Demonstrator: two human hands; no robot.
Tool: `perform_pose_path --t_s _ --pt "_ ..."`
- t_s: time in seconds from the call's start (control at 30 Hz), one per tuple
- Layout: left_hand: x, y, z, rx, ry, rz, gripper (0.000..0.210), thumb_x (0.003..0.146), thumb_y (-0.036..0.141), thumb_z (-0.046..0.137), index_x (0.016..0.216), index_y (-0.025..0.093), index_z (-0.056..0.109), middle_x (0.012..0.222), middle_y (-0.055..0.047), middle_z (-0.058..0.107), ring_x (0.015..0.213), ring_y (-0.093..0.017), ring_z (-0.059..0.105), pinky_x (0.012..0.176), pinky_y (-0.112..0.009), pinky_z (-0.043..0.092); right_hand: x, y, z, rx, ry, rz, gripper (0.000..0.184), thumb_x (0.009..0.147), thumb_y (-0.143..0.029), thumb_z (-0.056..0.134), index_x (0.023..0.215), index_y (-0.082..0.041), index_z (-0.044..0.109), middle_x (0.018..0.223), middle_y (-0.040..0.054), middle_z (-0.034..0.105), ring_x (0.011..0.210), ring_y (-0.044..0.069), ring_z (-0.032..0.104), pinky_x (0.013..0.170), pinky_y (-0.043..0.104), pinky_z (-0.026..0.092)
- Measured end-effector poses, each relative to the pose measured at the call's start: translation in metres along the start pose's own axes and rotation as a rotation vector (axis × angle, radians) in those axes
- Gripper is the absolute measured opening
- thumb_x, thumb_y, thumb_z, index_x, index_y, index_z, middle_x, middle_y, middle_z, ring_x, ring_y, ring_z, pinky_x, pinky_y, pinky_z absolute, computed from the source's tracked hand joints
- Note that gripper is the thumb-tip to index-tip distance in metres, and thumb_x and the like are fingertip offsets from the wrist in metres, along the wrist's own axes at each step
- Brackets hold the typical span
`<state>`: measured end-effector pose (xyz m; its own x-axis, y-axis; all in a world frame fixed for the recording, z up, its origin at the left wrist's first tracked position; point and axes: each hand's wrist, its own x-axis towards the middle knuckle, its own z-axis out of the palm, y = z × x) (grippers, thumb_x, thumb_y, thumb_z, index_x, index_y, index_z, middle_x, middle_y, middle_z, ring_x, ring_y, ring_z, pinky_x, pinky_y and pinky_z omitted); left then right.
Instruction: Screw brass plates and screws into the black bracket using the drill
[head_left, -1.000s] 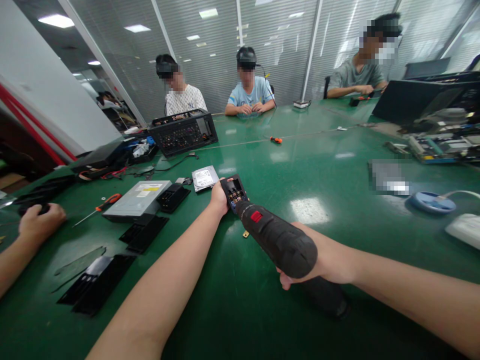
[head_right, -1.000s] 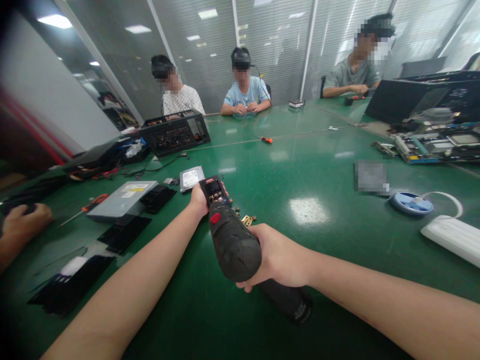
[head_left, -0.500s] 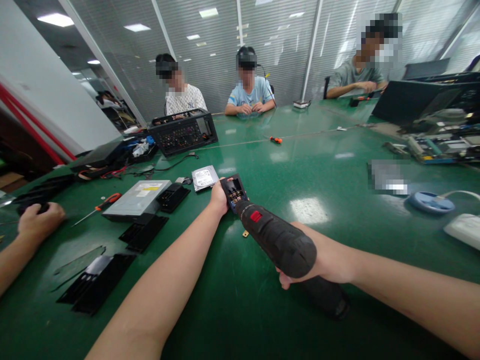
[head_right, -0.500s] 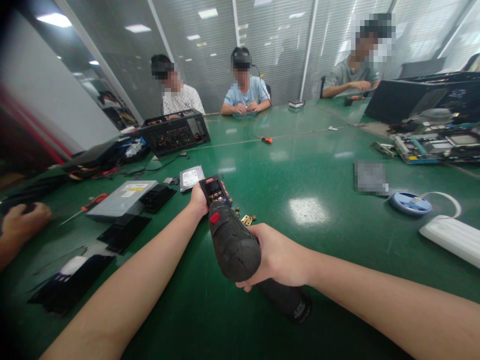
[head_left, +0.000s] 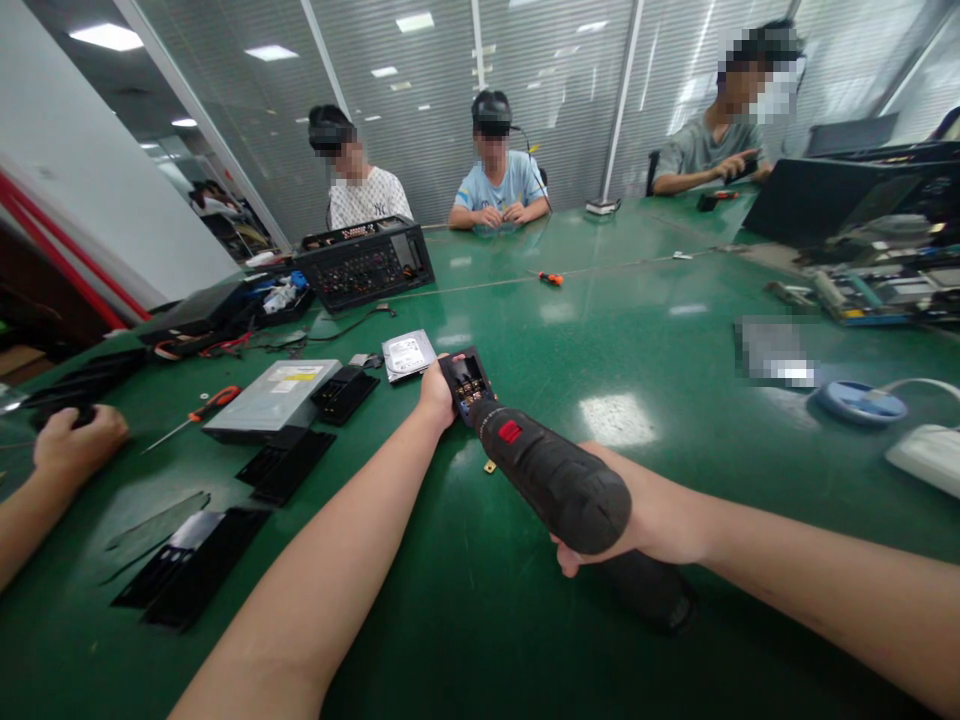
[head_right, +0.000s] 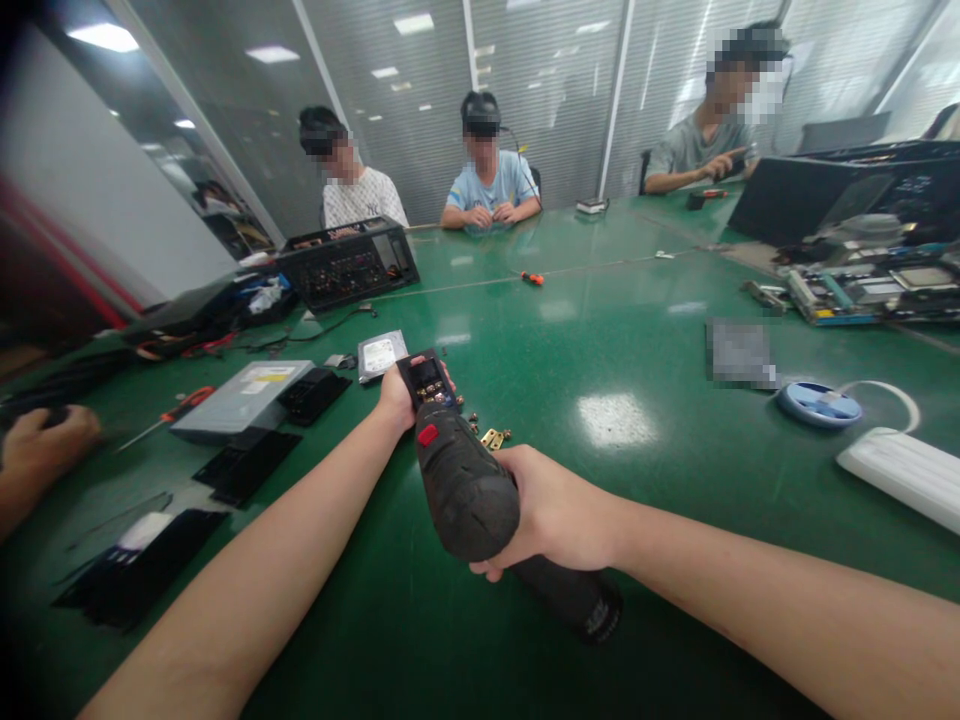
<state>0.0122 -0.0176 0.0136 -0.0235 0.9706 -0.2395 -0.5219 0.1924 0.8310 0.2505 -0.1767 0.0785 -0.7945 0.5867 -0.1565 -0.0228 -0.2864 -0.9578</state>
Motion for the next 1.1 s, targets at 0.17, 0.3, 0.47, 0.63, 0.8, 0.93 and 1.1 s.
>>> perform_pose_path --t_s 0.17,0.3,0.47,0.63,0.8,0.93,1.1 --pt "0.0003 -0.0004 0.0001 -0.01 0.008 0.02 0.036 0.085 0.03 0.047 0.109 0.012 0.065 0.061 -0.007 0.065 0.055 -0.028 0.068 0.059 -0.041 0.056 -0.0003 -0.0008 0.0008 -0.014 0.026 0.024 0.031 0.055 -0.008 0.089 0.076 -0.012 0.067 0.066 0.0009 0.072 0.061 0.016 0.07 0.059 0.025 0.058" --pt "0.0004 -0.0001 0.0002 0.001 0.01 0.004 0.036 0.085 0.032 0.046 0.108 0.012 0.065 0.061 -0.007 0.065 0.054 -0.029 0.067 0.055 -0.04 0.054 -0.0015 -0.0024 0.0021 -0.03 0.036 0.031 0.03 0.057 -0.012 0.089 0.077 -0.012 0.066 0.066 0.001 0.072 0.061 0.015 0.07 0.06 0.026 0.058" --pt "0.0003 -0.0001 0.0003 0.006 0.017 0.006 0.036 0.084 0.031 0.046 0.108 0.012 0.064 0.062 -0.007 0.065 0.053 -0.028 0.066 0.057 -0.041 0.054 -0.0028 -0.0023 0.0026 -0.05 0.039 0.023 0.032 0.058 -0.015 0.088 0.081 -0.012 0.065 0.068 0.0012 0.072 0.061 0.015 0.07 0.06 0.026 0.058" --pt "0.0006 -0.0006 0.0008 0.01 0.02 -0.004 0.031 0.083 0.03 0.045 0.102 0.013 0.064 0.061 -0.007 0.065 0.053 -0.027 0.066 0.057 -0.04 0.054 -0.0028 -0.0022 0.0024 -0.05 0.027 0.032 0.037 0.059 -0.012 0.088 0.087 -0.013 0.064 0.069 0.0008 0.072 0.061 0.016 0.07 0.061 0.027 0.058" --pt "0.0013 -0.001 0.001 -0.002 0.026 -0.003 0.032 0.084 0.032 0.047 0.104 0.013 0.064 0.06 -0.006 0.064 0.052 -0.027 0.065 0.059 -0.04 0.055 -0.0031 -0.0036 0.003 -0.049 0.034 0.034 0.035 0.06 -0.013 0.088 0.085 -0.012 0.064 0.069 0.0008 0.071 0.061 0.015 0.069 0.062 0.027 0.058" --pt "0.0015 -0.001 0.0004 -0.009 0.025 -0.01 0.038 0.085 0.035 0.047 0.11 0.012 0.065 0.061 -0.007 0.064 0.053 -0.028 0.066 0.06 -0.042 0.055 -0.0023 -0.0028 0.0033 -0.038 0.033 0.021 0.031 0.058 -0.012 0.088 0.079 -0.012 0.065 0.069 0.0013 0.071 0.06 0.015 0.069 0.06 0.027 0.057" --pt "0.0009 -0.0001 0.0001 -0.012 0.031 -0.011 0.039 0.087 0.036 0.046 0.112 0.013 0.065 0.062 -0.008 0.066 0.055 -0.029 0.067 0.062 -0.044 0.057 -0.0009 0.0011 0.0016 -0.012 0.015 0.006 0.033 0.056 -0.011 0.089 0.079 -0.013 0.066 0.067 0.0008 0.071 0.062 0.017 0.071 0.06 0.028 0.058"
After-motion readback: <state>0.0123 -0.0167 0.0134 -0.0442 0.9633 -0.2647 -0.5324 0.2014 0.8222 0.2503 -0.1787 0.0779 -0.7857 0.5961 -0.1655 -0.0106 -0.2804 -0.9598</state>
